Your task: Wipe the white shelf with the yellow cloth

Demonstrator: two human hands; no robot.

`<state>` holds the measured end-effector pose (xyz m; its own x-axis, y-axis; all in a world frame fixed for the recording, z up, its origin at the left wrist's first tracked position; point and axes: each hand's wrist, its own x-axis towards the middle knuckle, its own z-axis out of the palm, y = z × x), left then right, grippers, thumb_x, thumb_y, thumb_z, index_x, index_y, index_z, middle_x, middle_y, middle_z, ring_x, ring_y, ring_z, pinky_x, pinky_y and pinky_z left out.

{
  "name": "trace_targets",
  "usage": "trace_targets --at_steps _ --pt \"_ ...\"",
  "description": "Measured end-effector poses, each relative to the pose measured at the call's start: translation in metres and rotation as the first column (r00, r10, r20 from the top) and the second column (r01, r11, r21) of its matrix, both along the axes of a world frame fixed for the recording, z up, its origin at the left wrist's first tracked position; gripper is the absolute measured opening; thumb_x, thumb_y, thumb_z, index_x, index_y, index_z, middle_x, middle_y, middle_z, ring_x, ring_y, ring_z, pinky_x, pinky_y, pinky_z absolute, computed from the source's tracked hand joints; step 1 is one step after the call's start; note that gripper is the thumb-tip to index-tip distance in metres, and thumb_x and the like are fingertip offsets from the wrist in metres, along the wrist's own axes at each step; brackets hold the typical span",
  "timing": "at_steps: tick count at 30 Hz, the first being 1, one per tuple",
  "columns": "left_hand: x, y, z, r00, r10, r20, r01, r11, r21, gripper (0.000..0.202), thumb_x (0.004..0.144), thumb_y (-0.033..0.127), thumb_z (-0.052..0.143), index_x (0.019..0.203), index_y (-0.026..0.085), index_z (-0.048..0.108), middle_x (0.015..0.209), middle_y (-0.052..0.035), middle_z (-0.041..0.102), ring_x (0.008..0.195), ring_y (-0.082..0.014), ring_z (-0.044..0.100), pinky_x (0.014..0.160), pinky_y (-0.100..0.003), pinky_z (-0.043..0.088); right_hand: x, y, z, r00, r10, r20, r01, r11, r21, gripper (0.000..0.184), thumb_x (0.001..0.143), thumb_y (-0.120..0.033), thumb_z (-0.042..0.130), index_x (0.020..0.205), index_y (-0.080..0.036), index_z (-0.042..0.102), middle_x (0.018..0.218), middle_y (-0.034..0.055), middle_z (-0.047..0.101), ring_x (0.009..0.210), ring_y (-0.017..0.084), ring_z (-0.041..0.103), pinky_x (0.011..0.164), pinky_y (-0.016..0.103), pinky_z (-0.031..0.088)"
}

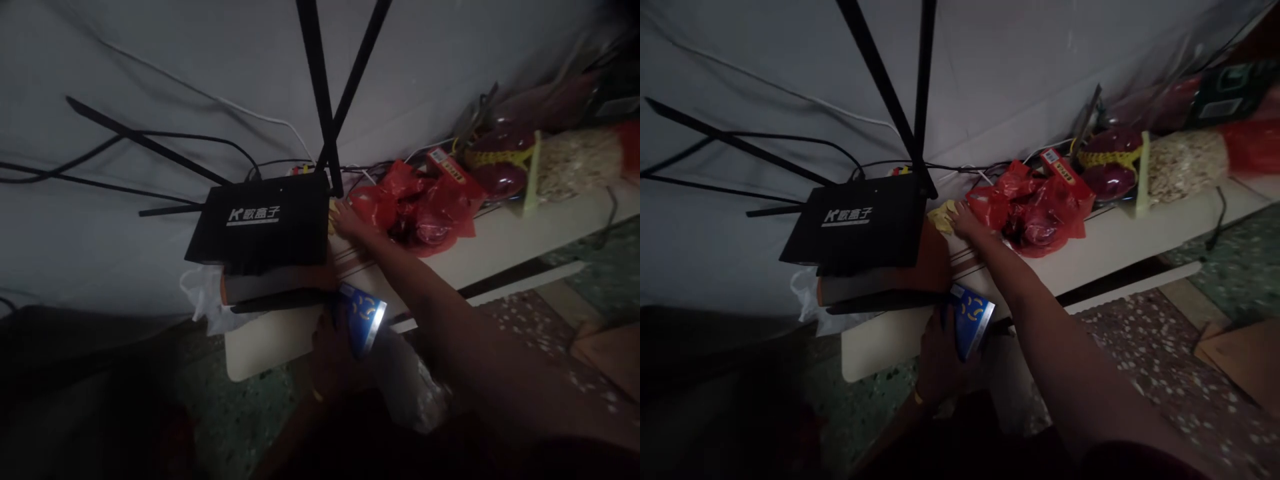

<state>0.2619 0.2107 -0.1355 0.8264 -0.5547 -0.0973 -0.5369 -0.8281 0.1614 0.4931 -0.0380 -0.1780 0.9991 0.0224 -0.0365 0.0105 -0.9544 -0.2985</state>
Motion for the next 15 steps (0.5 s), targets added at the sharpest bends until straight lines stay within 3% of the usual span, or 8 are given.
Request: trace_targets --at_steps 2,4,8,11,15 --pt "0.002 -0.003 0.000 1.000 0.020 -0.021 -0.020 1.000 0.009 0.105 0.073 0.063 0.068 0.155 0.009 0.031 0.149 -0.0284 0.037 0.126 -0.0404 0.047 0.098 -0.053 0.046 0.005 0.000 0.000 1.000 0.020 0.009 -0.020 1.000 0.017 0.050 0.101 -0.023 0.037 0.149 -0.012 0.046 0.157 0.0198 0.032 0.147 0.032 0.025 0.121 0.050 0.019" --pt "0.004 -0.004 0.004 0.997 0.031 -0.065 -0.030 0.999 0.017 0.106 0.071 0.061 0.071 0.155 0.009 0.031 0.151 -0.0282 0.035 0.129 -0.0409 0.045 0.101 -0.054 0.045 -0.007 0.001 -0.002 0.998 0.058 0.017 -0.058 0.998 0.019 0.048 0.101 -0.025 0.039 0.148 -0.015 0.048 0.158 0.0177 0.032 0.146 0.034 0.026 0.118 0.052 0.023" --pt "0.007 0.008 0.016 0.989 0.005 -0.147 -0.001 1.000 0.031 0.106 0.069 0.052 0.074 0.156 0.011 0.030 0.154 -0.0261 0.032 0.133 -0.0409 0.042 0.106 -0.055 0.040 -0.067 0.009 -0.012 0.995 0.096 0.031 -0.096 0.995 0.004 0.050 0.100 -0.031 0.047 0.148 -0.018 0.048 0.159 0.0155 0.030 0.146 0.036 0.026 0.116 0.055 0.025" --pt "0.006 0.034 0.023 0.987 -0.029 -0.157 0.037 0.998 0.047 0.102 0.069 0.049 0.073 0.155 0.011 0.032 0.157 -0.0254 0.028 0.135 -0.0419 0.040 0.107 -0.056 0.040 -0.125 0.016 -0.022 0.992 0.124 0.038 -0.124 0.992 0.000 0.049 0.100 -0.032 0.047 0.147 -0.018 0.051 0.159 0.0148 0.032 0.146 0.036 0.027 0.116 0.054 0.025" --pt "0.009 0.091 0.031 0.991 0.015 -0.136 -0.006 0.997 0.071 0.100 0.070 0.049 0.072 0.154 0.011 0.033 0.155 -0.0261 0.029 0.133 -0.0422 0.043 0.106 -0.054 0.042 -0.201 0.019 -0.029 0.981 0.167 0.094 -0.170 0.985 0.031 0.046 0.099 -0.030 0.049 0.144 -0.019 0.054 0.156 0.0152 0.037 0.145 0.032 0.031 0.115 0.051 0.029"
